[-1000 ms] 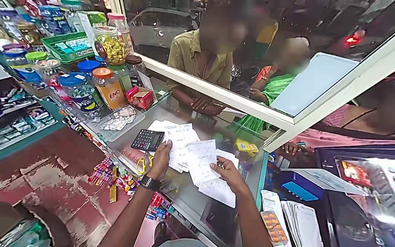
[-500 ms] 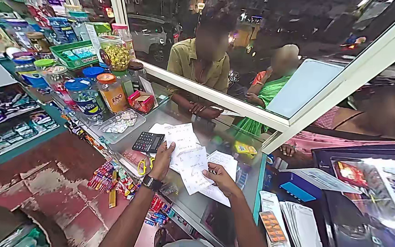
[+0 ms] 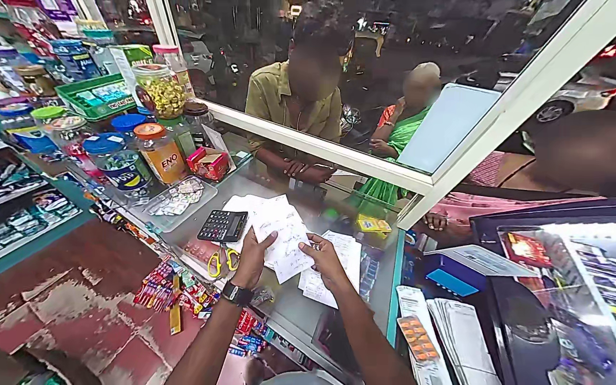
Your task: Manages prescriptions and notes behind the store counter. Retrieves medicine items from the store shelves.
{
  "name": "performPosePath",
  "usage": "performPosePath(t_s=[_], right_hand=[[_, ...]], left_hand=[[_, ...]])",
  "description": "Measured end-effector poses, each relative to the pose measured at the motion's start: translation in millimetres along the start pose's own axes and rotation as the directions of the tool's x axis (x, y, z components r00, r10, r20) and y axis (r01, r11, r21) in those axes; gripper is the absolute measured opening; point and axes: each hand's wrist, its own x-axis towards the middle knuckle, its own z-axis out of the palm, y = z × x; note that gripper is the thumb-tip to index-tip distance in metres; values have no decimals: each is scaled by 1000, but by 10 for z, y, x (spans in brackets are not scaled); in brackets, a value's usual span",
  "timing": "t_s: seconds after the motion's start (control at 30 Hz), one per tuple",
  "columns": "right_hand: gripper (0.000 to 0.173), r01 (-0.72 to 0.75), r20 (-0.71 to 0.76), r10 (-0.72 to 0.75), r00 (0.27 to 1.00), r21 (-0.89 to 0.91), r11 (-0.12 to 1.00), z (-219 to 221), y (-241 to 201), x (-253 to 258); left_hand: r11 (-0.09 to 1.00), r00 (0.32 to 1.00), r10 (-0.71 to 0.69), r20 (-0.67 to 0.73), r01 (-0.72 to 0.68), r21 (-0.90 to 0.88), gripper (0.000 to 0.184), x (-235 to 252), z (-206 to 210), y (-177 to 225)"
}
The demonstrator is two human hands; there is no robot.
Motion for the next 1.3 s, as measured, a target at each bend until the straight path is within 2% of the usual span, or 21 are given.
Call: performPosePath(t_s=[0.07, 0.13, 0.17, 0.23, 0.3, 0.37, 0.43, 0.6, 0.7, 0.73, 0.77, 0.8, 0.83, 0.87, 0.93, 0.97, 1.0, 1.03, 1.1, 1.17, 1.3], right_hand=[[28, 100, -38, -104, 994, -104, 990, -27, 60, 15], [31, 264, -105, -301, 948, -270, 926, -79, 131, 34], [34, 323, -139, -376, 916, -299, 898, -89, 142, 33], [39, 418, -119, -448, 886, -210, 884, -83, 92, -21], [43, 439, 19, -439, 898, -16, 898, -71, -2, -82], [44, 319, 135, -349, 927, 203, 926, -6, -89, -90], [43, 203, 182, -275, 944, 337, 920, 59, -117, -46], [40, 212, 147, -273, 951, 332, 919, 78, -63, 61], [40, 187, 126, -238, 963, 325, 927, 4, -39, -28], [40, 242, 117, -281, 952, 271, 932, 14, -19, -90], [40, 374, 104, -393, 914, 163, 913, 22, 14, -167], [40, 551, 88, -550, 830, 13, 834, 21, 70, -254], [41, 712, 84, -710, 700, -162, 683, 18, 123, -328], [41, 800, 102, -824, 557, -330, 501, 9, 163, -394], [37, 788, 100, -936, 337, -573, 223, 28, 203, -491], [34, 760, 81, -961, 264, -631, 156, 17, 233, -506], [33, 742, 49, -970, 238, -654, 149, -26, 286, -510], [31, 732, 4, -966, 259, -654, 193, -53, 360, -506], [31, 718, -66, -935, 349, -622, 312, 22, 548, -404], [37, 688, -33, -939, 343, -672, 276, -63, 710, -250], [42, 627, -22, -940, 339, -740, 244, -202, 906, -142]], left_hand=[[997, 998, 6, -60, -2, 73, 48, 8, -29, -57], [994, 997, 15, -81, -6, 111, 48, 16, -72, -91], [993, 996, 22, -82, -13, 116, 48, 21, -94, -108], [993, 996, 26, -81, -17, 116, 46, 25, -136, -146], [994, 997, 19, -73, -11, 110, 45, 28, -163, -193], [994, 997, 16, -69, -8, 111, 44, 31, -174, -221], [993, 997, 21, -69, -13, 121, 44, 28, -177, -229], [980, 993, 8, -117, 15, 196, 54, -20, -134, -218], [982, 993, 53, -108, -33, 184, 46, 19, -162, -303], [982, 991, 66, -117, -43, 184, 43, 10, -200, -312], [981, 990, 68, -127, -43, 190, 43, -13, -235, -326], [978, 988, 65, -138, -36, 204, 44, -47, -258, -354], [977, 987, 65, -147, -32, 211, 44, -68, -278, -383], [977, 986, 64, -156, -29, 212, 44, -88, -300, -421], [977, 984, 80, -162, -45, 207, 42, -87, -385, -541], [976, 985, 89, -146, -57, 213, 43, -75, -410, -616], [972, 986, 102, -134, -70, 226, 44, -75, -399, -712], [967, 984, 116, -134, -80, 244, 45, -89, -408, -800], [956, 971, 166, -173, -115, 272, 45, -139, -549, -817], [949, 963, 222, -154, -176, 263, 41, -108, -549, -847], [947, 963, 242, -116, -209, 243, 42, -107, -557, -919]])
